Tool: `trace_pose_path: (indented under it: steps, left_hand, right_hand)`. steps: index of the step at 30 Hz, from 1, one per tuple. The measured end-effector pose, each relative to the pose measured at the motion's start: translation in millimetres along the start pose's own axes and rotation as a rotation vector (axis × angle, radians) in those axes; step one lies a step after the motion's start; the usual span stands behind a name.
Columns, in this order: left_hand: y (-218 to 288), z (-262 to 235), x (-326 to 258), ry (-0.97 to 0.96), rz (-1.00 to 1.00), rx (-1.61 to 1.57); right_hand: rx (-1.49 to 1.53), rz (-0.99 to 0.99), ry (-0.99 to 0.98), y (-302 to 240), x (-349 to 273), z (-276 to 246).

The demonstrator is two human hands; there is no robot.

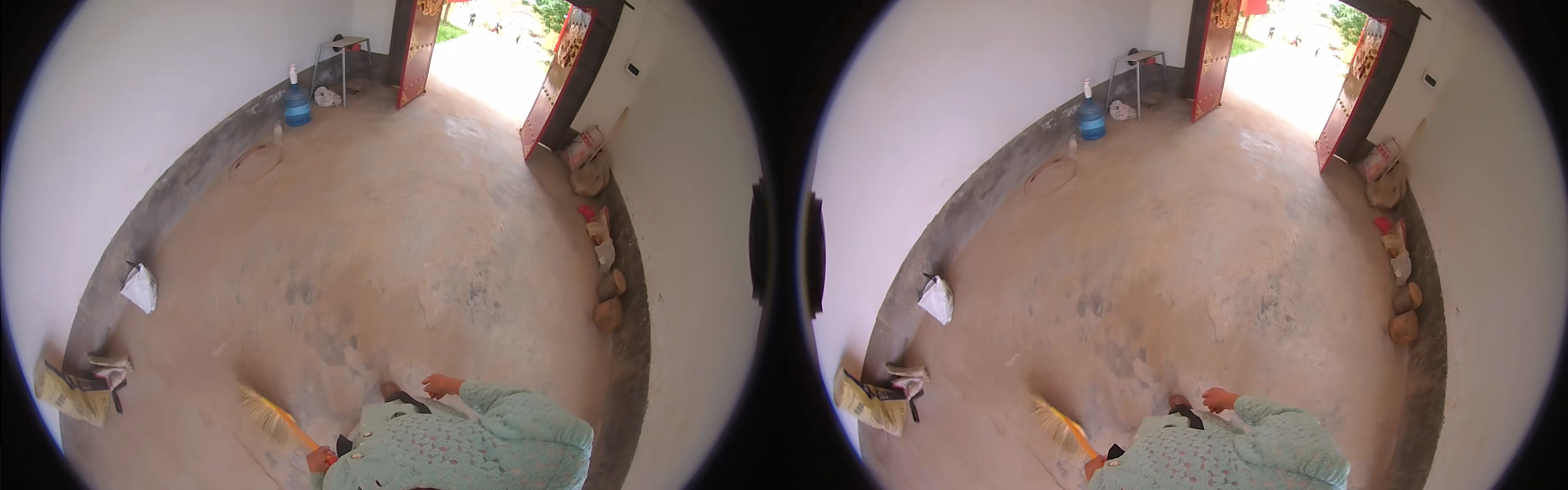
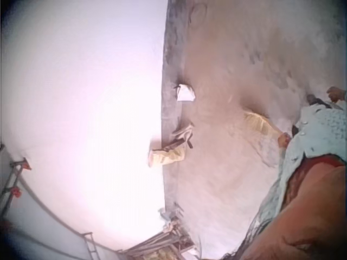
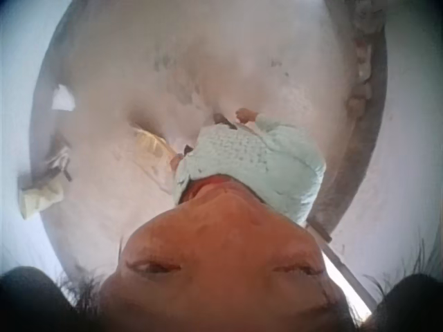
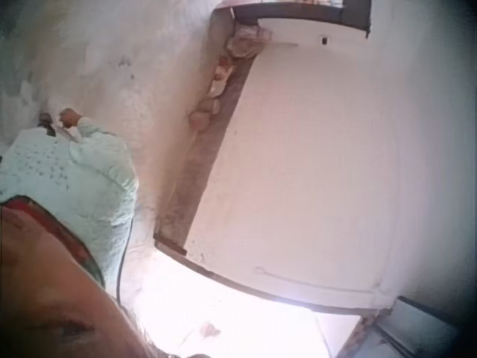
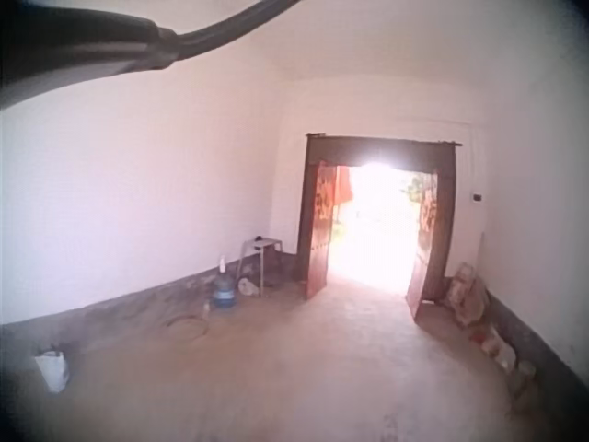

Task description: The person sweeps a concrete floor with a yellow broom, moving debris toward the doorway. The person repeatedly sweeps different areas of the room, including near a water dispenser and along the walls.

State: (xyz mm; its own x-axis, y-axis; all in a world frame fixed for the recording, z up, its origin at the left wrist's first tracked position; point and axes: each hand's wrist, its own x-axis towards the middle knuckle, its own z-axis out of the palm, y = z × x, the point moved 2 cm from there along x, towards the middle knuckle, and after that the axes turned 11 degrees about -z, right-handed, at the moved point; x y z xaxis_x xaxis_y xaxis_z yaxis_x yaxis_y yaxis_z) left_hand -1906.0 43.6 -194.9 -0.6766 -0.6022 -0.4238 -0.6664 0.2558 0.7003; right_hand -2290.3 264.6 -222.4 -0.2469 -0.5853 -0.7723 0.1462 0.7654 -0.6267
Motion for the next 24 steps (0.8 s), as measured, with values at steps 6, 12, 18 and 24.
trace_pose_path:
  steps: [6,12,18,24]
  left_hand:
    - [74.6,-14.9,48.7,-0.054,-0.117,-0.390]
    - [103.1,-28.2,68.1,-0.251,-0.615,-0.978]
    - [188.9,-100.9,-6.0,-0.102,-0.515,-0.632]
    - [200.8,-126.5,-84.8,0.292,-0.677,-0.432]
  right_hand:
    - [0.041,-0.078,0.118,-24.5,7.3,-28.2]
    - [0.105,-0.079,0.133,-34.4,10.2,-36.8]
    - [0.115,-0.072,0.110,-36.3,15.7,-38.5]
    - [0.068,-0.047,0.101,-41.5,22.1,-40.8]
